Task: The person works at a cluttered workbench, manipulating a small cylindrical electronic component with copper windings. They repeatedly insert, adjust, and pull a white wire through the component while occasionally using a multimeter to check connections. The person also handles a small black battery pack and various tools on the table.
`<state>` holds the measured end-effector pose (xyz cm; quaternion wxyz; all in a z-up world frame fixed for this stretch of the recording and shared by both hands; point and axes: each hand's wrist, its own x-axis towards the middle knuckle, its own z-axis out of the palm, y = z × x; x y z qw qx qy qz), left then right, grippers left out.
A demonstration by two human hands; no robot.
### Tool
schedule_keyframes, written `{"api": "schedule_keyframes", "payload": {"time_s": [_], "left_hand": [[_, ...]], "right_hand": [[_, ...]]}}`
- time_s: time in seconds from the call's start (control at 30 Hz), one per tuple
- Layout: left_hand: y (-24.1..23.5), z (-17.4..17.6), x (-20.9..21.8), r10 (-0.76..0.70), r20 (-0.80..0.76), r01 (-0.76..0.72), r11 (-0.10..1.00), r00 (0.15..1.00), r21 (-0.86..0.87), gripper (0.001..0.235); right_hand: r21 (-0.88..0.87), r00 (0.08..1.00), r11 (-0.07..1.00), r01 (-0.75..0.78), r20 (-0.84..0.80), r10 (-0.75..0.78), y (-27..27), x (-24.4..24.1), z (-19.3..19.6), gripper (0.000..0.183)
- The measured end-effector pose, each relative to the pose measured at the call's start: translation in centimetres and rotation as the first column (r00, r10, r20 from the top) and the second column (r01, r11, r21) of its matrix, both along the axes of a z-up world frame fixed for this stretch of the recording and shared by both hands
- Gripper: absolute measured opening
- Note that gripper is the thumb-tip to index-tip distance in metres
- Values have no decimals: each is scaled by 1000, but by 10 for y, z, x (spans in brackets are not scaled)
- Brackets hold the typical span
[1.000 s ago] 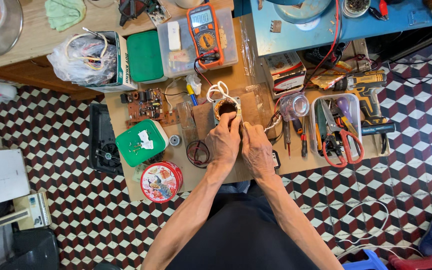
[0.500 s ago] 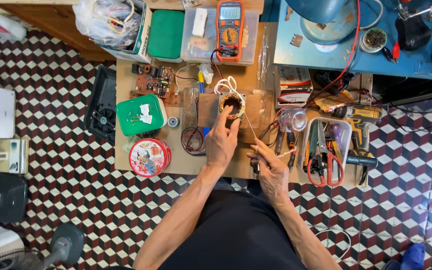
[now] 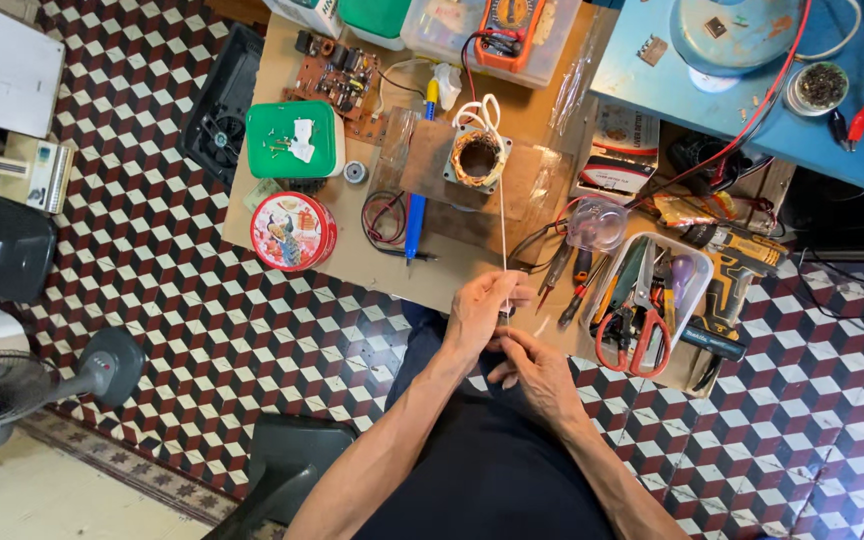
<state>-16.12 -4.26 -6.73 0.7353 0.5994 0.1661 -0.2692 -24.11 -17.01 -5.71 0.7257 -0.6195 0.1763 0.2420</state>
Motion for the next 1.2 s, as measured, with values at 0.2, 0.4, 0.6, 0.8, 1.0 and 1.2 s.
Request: {"api": "schedule_keyframes", "payload": {"time_s": [0.2,0.4,0.6,0.8,1.0,1.2], "left_hand": [[8,-15,-47,-28,25,32,984,999,-175,49],[43,9,-87,-316,-137,259,911,939,-322,83],[98,30,-131,-526,17,503,804,850,-317,97],[135,44,-155,-487,-43,476,867,873,-149,39],[146,65,-157,-394,50,391,919,918,58,30],[142,84,-144,-452,233,298,821,861,487,27]], "right_hand": [[-304,950,907,-292,-204,238,2,-32,32,35],[-47,987,991,-126,-107,120,20,-69,42,40],[207,982,966,156,-136,-129,38,-98,40,40],[240,984,954,181,-44,-175,55,-114,35,39],[244,974,944,222,-21,-224,67,-114,27,38],[107,949,944,311,-91,-303,73,-105,18,33]]}}
